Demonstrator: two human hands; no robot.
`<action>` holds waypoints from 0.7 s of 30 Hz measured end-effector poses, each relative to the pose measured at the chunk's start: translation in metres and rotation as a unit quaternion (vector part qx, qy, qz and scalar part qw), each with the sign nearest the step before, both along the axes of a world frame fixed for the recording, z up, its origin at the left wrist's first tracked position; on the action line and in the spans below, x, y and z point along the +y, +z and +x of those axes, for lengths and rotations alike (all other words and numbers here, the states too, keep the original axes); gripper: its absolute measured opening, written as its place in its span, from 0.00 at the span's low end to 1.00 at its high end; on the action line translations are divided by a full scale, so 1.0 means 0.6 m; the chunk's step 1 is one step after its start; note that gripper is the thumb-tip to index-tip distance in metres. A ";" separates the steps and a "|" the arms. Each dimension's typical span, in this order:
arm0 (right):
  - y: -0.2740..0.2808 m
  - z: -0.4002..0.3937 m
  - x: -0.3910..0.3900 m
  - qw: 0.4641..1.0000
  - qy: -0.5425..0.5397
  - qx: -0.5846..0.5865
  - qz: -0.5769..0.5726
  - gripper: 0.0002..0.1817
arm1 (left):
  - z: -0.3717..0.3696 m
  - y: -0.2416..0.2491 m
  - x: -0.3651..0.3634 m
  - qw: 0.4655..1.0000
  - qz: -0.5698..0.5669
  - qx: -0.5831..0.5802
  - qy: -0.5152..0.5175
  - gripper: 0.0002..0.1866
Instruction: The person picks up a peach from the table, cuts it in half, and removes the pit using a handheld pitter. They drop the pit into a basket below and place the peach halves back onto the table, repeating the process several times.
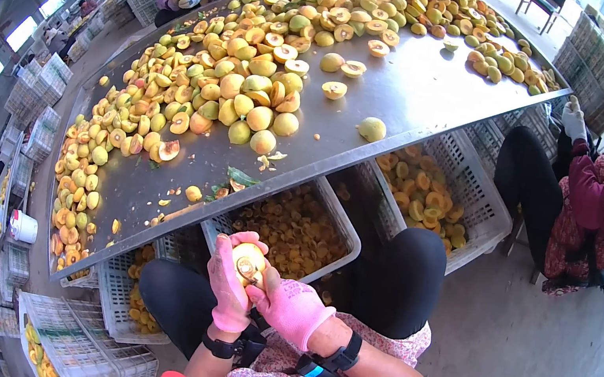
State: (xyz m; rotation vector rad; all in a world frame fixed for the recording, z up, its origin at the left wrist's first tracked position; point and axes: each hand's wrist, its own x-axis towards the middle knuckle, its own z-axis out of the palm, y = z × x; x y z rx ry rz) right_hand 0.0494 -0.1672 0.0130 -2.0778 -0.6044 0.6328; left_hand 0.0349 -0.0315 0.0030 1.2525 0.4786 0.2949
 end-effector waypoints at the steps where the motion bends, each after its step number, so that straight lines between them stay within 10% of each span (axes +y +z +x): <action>1: 0.003 0.002 -0.003 0.999 0.006 0.042 0.007 0.23 | 0.000 -0.001 0.002 1.000 0.014 0.006 -0.010 0.23; 12: -0.023 0.016 -0.017 0.983 0.053 0.173 -0.001 0.25 | 0.032 -0.002 0.037 0.973 0.078 0.072 -0.203 0.31; 21: -0.052 0.017 -0.008 0.936 -0.009 0.301 0.181 0.26 | 0.023 -0.009 -0.009 0.998 0.054 0.026 -0.017 0.37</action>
